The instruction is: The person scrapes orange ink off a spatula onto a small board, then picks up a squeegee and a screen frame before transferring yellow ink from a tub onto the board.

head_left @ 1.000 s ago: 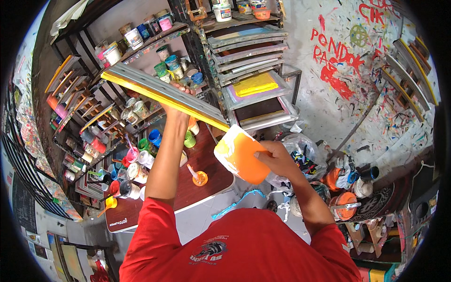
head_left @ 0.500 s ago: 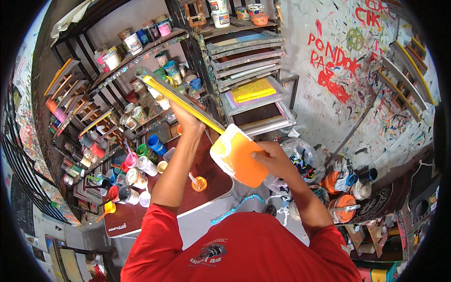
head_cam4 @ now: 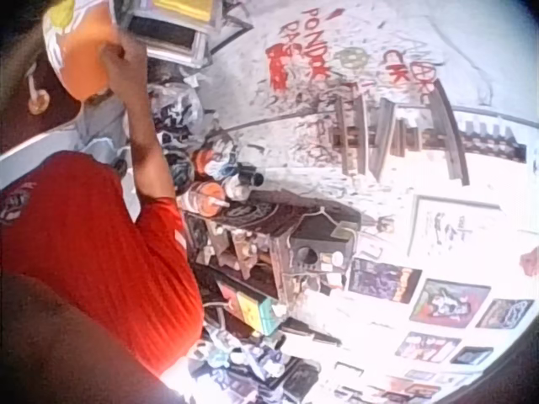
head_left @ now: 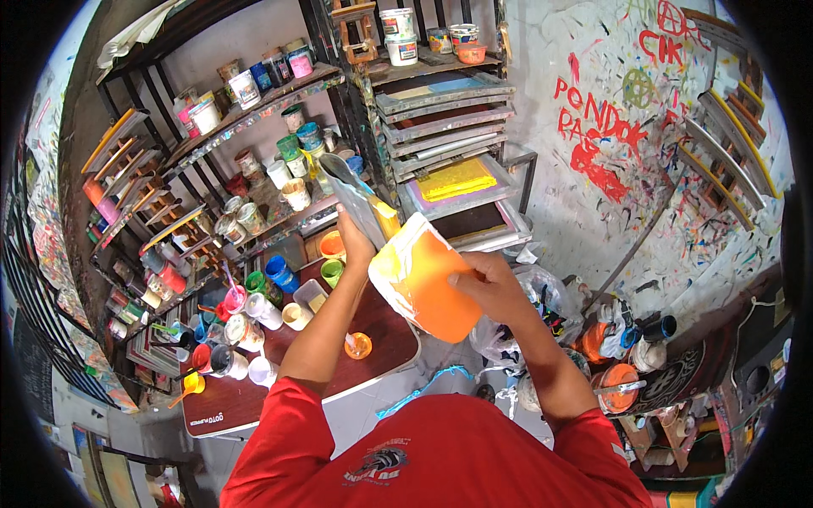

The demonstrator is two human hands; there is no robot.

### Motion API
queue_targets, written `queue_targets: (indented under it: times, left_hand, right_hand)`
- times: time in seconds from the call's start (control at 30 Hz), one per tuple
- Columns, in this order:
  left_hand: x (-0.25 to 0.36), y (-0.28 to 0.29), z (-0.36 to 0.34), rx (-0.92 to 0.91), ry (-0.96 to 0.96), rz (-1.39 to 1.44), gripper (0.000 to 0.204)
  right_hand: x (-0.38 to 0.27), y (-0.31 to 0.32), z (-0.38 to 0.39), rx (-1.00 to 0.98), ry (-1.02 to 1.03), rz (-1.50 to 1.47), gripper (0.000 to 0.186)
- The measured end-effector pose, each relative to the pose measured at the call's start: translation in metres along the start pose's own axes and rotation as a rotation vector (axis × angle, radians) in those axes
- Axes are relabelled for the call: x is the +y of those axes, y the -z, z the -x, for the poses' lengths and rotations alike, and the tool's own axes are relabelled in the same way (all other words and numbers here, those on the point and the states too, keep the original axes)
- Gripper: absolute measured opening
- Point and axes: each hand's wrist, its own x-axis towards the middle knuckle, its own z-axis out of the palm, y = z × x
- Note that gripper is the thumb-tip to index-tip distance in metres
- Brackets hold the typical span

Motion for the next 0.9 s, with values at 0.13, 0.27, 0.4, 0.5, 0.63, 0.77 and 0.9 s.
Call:
queue_targets:
  times: [0.13, 0.27, 0.4, 0.5, 0.63, 0.77, 0.9]
  left_hand:
    - [-0.020, 0.026, -0.017, 0.005, -0.067, -0.304, 0.058]
    - [-0.024, 0.041, -0.024, 0.084, 0.039, -0.403, 0.059]
    - [-0.024, 0.062, -0.051, -0.149, 0.266, 0.189, 0.050]
    - [-0.016, 0.099, -0.075, -0.602, 0.355, 0.461, 0.038]
    - [0.025, 0.024, -0.057, -0.831, 0.370, 0.776, 0.016]
    - [0.063, 0.004, -0.061, -0.911, 0.366, 0.816, 0.014]
    - [0.080, -0.014, -0.058, -0.930, 0.345, 0.820, 0.011]
  right_hand:
    - [-0.024, 0.003, -0.012, 0.121, 0.114, -0.190, 0.026]
    - [-0.018, 0.028, -0.010, 0.225, 0.102, -0.488, 0.032]
    - [0.027, 0.039, 0.017, 0.165, -0.032, -0.686, 0.036]
    - [0.055, 0.025, 0.040, 0.087, -0.176, -0.715, 0.032]
    - [0.077, 0.008, 0.055, -0.038, -0.263, -0.636, 0.026]
    - [0.080, -0.013, 0.042, -0.146, -0.258, -0.531, 0.026]
    - [0.076, -0.022, 0.032, -0.165, -0.218, -0.475, 0.026]
